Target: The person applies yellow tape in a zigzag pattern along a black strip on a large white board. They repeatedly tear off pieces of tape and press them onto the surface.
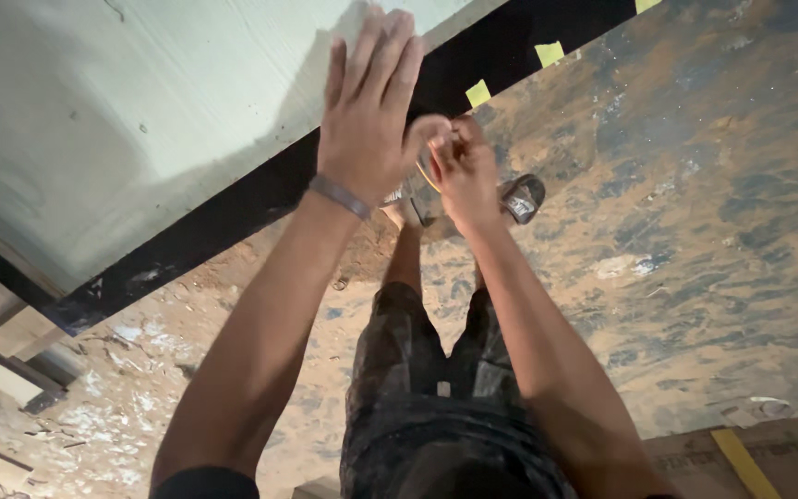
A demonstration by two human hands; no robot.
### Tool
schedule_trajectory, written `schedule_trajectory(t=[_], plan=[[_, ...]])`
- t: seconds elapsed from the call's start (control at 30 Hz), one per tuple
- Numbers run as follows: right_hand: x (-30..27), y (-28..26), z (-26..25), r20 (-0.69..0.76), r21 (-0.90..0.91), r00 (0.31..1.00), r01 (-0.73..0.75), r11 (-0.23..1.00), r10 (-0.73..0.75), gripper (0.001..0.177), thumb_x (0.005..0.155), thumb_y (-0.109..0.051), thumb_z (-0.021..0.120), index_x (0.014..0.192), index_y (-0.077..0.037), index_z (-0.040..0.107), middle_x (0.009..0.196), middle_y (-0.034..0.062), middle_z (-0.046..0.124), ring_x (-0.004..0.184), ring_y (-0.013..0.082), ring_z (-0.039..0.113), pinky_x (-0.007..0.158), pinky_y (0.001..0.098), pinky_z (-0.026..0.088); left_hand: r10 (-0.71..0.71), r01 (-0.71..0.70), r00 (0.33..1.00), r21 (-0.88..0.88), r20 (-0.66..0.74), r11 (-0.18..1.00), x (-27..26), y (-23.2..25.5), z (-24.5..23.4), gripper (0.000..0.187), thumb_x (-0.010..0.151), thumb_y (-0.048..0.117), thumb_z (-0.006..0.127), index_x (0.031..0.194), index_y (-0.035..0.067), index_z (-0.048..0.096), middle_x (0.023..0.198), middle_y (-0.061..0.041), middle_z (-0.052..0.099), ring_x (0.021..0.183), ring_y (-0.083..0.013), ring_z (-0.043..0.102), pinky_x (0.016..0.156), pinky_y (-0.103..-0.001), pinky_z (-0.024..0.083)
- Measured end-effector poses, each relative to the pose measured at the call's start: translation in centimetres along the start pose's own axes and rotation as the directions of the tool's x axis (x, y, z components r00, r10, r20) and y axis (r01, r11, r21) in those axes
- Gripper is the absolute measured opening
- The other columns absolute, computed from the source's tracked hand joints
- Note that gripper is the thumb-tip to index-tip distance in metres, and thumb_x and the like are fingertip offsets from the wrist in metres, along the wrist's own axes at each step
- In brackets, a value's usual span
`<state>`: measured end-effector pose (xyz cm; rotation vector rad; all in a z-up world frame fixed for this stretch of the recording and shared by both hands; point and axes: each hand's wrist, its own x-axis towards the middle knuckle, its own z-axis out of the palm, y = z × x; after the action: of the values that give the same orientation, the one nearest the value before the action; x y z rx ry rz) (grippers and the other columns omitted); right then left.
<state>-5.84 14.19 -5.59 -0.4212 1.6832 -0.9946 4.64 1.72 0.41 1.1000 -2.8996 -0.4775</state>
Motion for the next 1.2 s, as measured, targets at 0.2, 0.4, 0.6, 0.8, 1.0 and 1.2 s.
schedule_trajectory(t=[0.2,0.4,0.6,0.8,1.0,1.2], plan=[[-0.4,5.6,0.0,0.158,0.555,0.987,-0.102,0.826,0.016,0.019,0.116,-0.009,0.047,0.101,-0.006,0.058,0.079,0.0010,0.051,0.061,0.0081,0.041,0.049,0.0249,0.031,-0.031,0.030,1.000,0.070,0.002,0.997,-1.4,1.1,1.8,0.097,0.110,0.065,0.066,0.163,-0.005,0.023,0.175,-0.017,0.012,0.164,-0.0312,0.006,0.136,-0.055,0.013],[-13.4,11.1,5.8,0.460,0.420,0.702,-0.711,0.563,0.544,0.016,0.108,-0.019,0.055,0.114,-0.004,0.057,0.075,0.0046,0.054,0.056,0.0154,0.050,0.045,0.0310,0.040,-0.057,0.057,0.998,0.008,0.000,0.998,-0.4,1.3,1.0,0.100,0.099,0.061,0.071,0.164,0.000,0.025,0.171,-0.016,0.019,0.160,-0.0305,0.014,0.134,-0.052,0.015],[-14.9,11.0,1.6,0.436,0.272,0.716,-0.682,0.679,0.545,0.052,0.094,0.000,0.055,0.144,-0.004,0.037,0.092,0.0111,0.067,0.068,0.0172,0.062,0.062,0.0301,0.053,-0.098,0.091,0.995,-0.175,-0.032,0.980,-0.4,0.5,-0.3,0.063,0.110,0.045,0.066,0.159,0.014,0.042,0.170,-0.004,0.030,0.160,-0.0243,0.022,0.135,-0.046,0.019],[-9.6,2.7,-1.3,0.289,0.378,0.955,-0.178,0.909,0.067,0.045,0.101,-0.001,0.051,0.144,-0.008,0.038,0.099,0.0130,0.070,0.078,0.0160,0.067,0.069,0.0313,0.057,-0.033,0.045,0.998,-0.272,0.049,0.961,-1.8,-3.2,-0.9,0.055,0.113,0.026,0.055,0.163,0.009,0.042,0.171,-0.007,0.034,0.161,-0.0255,0.025,0.136,-0.045,0.020],[-7.7,0.3,1.0,0.145,0.383,0.967,0.140,0.913,-0.208,0.022,0.110,-0.005,0.057,0.131,0.000,0.051,0.096,0.0086,0.065,0.082,0.0108,0.060,0.072,0.0270,0.049,-0.023,0.026,1.000,-0.366,0.011,0.930,-4.4,-5.7,-2.0,0.063,0.106,0.043,0.062,0.159,0.011,0.047,0.170,-0.005,0.032,0.160,-0.0254,0.023,0.134,-0.047,0.018],[-7.2,0.8,2.1,0.078,0.282,0.992,0.076,0.956,-0.102,0.021,0.110,-0.008,0.057,0.128,0.001,0.056,0.088,0.0053,0.064,0.071,0.0078,0.054,0.063,0.0245,0.044,-0.037,0.043,0.999,-0.238,0.030,0.970,-4.4,-4.8,-0.9,0.072,0.102,0.058,0.062,0.153,0.008,0.051,0.169,-0.005,0.029,0.158,-0.0252,0.022,0.134,-0.048,0.019]])
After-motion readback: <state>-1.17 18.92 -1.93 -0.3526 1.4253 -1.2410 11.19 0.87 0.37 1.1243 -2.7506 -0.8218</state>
